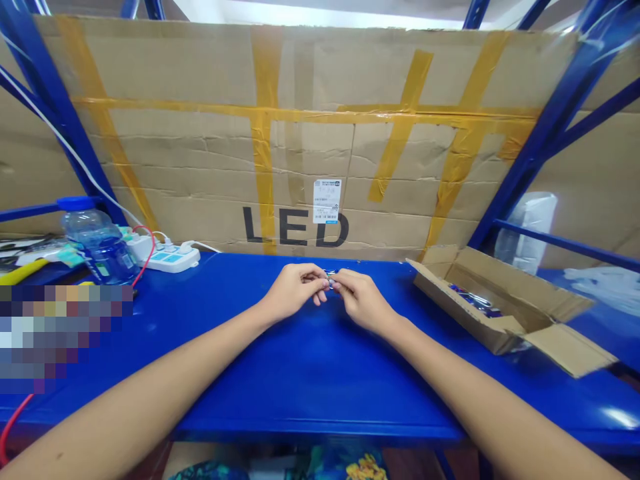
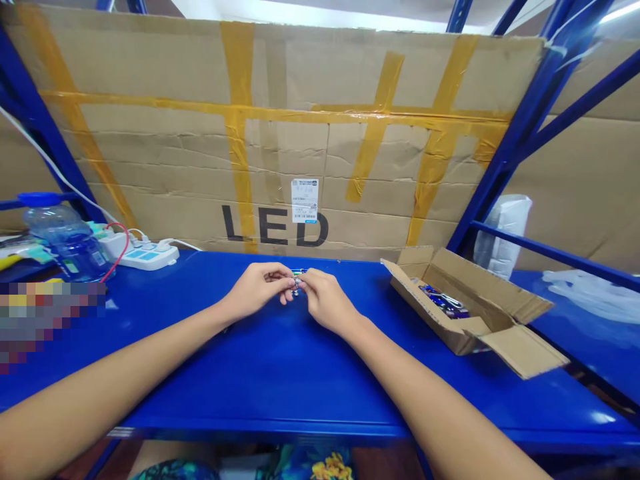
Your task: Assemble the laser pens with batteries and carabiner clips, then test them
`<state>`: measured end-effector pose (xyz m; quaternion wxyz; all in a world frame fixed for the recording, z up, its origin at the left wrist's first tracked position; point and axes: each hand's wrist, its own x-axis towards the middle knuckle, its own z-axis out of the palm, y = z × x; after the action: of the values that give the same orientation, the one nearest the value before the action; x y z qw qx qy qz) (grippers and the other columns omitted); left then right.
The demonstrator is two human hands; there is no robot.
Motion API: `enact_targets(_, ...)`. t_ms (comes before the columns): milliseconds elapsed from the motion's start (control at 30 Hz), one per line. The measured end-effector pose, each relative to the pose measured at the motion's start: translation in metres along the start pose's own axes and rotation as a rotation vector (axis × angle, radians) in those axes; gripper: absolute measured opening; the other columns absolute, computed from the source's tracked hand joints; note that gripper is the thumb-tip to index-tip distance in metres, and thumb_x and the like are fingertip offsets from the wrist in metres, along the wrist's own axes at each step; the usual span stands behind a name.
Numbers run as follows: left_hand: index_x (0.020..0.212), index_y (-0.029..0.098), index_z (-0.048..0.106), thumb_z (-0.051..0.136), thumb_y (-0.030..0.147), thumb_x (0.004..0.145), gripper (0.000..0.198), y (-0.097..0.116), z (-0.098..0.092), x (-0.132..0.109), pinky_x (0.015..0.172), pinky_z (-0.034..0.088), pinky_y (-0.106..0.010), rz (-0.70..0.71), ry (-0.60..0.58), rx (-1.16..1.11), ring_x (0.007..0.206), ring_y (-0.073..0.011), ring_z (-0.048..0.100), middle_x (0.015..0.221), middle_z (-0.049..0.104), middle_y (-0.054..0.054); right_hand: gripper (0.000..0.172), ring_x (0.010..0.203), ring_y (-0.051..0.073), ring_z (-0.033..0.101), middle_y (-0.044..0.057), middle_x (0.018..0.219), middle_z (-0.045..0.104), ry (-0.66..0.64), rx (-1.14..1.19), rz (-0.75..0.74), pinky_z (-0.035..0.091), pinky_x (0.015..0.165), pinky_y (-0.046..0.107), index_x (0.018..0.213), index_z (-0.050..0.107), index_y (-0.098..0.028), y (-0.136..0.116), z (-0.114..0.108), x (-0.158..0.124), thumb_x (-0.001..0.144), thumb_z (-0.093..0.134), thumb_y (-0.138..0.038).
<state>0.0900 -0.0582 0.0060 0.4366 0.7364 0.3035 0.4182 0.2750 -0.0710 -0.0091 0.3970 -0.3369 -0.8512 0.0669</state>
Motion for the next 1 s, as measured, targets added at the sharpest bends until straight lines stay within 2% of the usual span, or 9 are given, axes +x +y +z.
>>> enact_targets(133, 0.084, 0.010, 0.064, 0.065, 0.025, 0.082, 0.015, -0.001, 0.002, 0.001, 0.057, 0.055, -0.026, 0.025, -0.032, -0.045, 0.057, -0.0127, 0.064, 0.064, 0.067, -0.004, 0.009, 0.075, 0.018, 0.054, 0.005, 0.085, 0.059, 0.010, 0.029, 0.061, 0.043, 0.069, 0.031, 0.094, 0.056, -0.021, -0.003, 0.001, -0.005, 0.088, 0.051, -0.016)
enact_targets(233, 0.084, 0.011, 0.064, 0.064, 0.023, 0.082, 0.012, 0.001, 0.003, 0.001, 0.056, 0.054, -0.025, 0.041, -0.038, -0.036, 0.057, -0.0125, 0.063, 0.063, 0.066, -0.003, 0.007, 0.067, 0.016, 0.049, 0.002, 0.078, 0.055, 0.062, 0.092, 0.115, 0.041, 0.062, 0.030, 0.087, 0.049, -0.022, -0.001, 0.004, -0.006, 0.085, 0.052, -0.016)
enact_targets(333, 0.084, 0.012, 0.065, 0.063, 0.022, 0.082, 0.010, 0.007, 0.004, 0.002, 0.054, 0.051, -0.023, 0.052, -0.011, -0.003, 0.055, -0.0111, 0.061, 0.061, 0.065, -0.001, 0.010, 0.064, 0.015, 0.048, 0.001, 0.074, 0.055, 0.143, 0.188, 0.150, 0.040, 0.061, 0.030, 0.081, 0.047, -0.022, 0.001, 0.006, -0.005, 0.086, 0.056, -0.021)
enact_targets(467, 0.082, 0.012, 0.067, 0.063, 0.021, 0.080, 0.009, 0.011, 0.002, 0.002, 0.052, 0.048, -0.022, 0.053, 0.032, 0.057, 0.053, -0.0104, 0.058, 0.060, 0.063, -0.001, 0.019, 0.071, 0.018, 0.055, 0.002, 0.077, 0.060, 0.225, 0.351, 0.202, 0.045, 0.065, 0.031, 0.081, 0.049, -0.023, 0.002, 0.006, -0.003, 0.080, 0.067, -0.028)
enact_targets(767, 0.078, 0.012, 0.064, 0.064, 0.019, 0.079, 0.008, 0.003, 0.004, 0.002, 0.048, 0.046, -0.021, -0.021, 0.026, 0.094, 0.052, -0.0105, 0.056, 0.058, 0.061, 0.000, 0.005, 0.072, 0.019, 0.061, 0.005, 0.078, 0.068, 0.124, 0.203, 0.162, 0.047, 0.070, 0.032, 0.079, 0.062, -0.020, 0.002, 0.000, -0.005, 0.083, 0.063, -0.024)
enact_targets(1000, 0.078, 0.014, 0.059, 0.061, 0.016, 0.081, 0.004, -0.004, 0.007, 0.001, 0.049, 0.045, -0.021, -0.052, 0.013, 0.119, 0.050, -0.0095, 0.055, 0.057, 0.059, 0.001, 0.011, 0.068, 0.018, 0.060, 0.005, 0.077, 0.070, 0.075, 0.060, 0.091, 0.044, 0.065, 0.029, 0.080, 0.062, -0.018, -0.001, 0.000, -0.006, 0.087, 0.057, -0.023)
